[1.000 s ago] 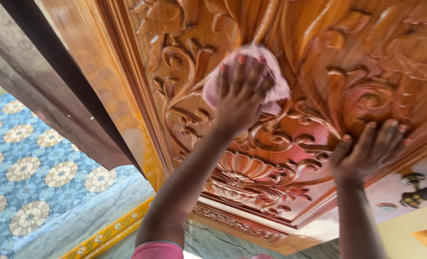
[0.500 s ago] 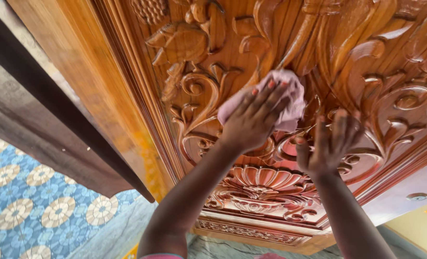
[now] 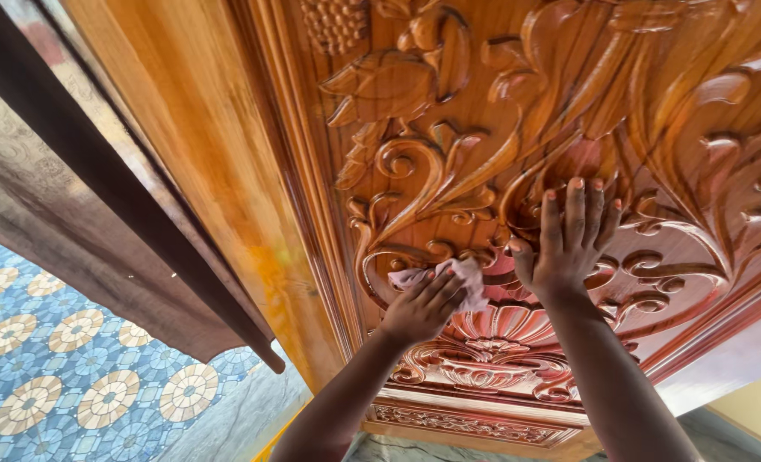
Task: The person wipes the surface of a carved wooden door with a pink cloth, moving methodically across the carved panels and around the door handle. The person uses both hands to reach different areas of the door, ensuring coverage of the intricate carvings.
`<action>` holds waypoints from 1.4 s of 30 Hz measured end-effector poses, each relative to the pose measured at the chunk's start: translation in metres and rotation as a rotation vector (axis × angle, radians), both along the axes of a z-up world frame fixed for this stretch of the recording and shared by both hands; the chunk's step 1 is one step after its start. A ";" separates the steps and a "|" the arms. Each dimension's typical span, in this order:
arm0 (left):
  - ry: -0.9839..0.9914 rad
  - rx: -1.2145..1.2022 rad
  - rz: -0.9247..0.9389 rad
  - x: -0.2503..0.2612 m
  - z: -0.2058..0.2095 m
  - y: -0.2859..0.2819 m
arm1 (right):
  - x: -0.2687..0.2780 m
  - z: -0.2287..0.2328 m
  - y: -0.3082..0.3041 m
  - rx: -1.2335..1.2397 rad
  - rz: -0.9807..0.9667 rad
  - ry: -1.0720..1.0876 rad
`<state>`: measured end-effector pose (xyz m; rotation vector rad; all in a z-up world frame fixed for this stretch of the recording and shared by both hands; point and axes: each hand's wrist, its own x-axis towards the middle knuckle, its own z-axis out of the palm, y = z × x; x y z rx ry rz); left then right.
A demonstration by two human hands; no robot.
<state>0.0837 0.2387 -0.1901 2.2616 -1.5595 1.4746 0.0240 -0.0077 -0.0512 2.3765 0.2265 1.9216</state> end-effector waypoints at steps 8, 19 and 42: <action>-0.179 -0.092 0.053 0.007 0.059 0.007 | 0.002 0.000 0.006 -0.058 -0.075 -0.013; 0.032 -0.271 0.017 0.009 0.257 -0.008 | -0.001 0.002 0.014 -0.031 -0.092 -0.014; 0.011 -0.080 0.043 0.038 0.053 0.117 | 0.022 -0.001 0.083 -0.003 -0.047 0.021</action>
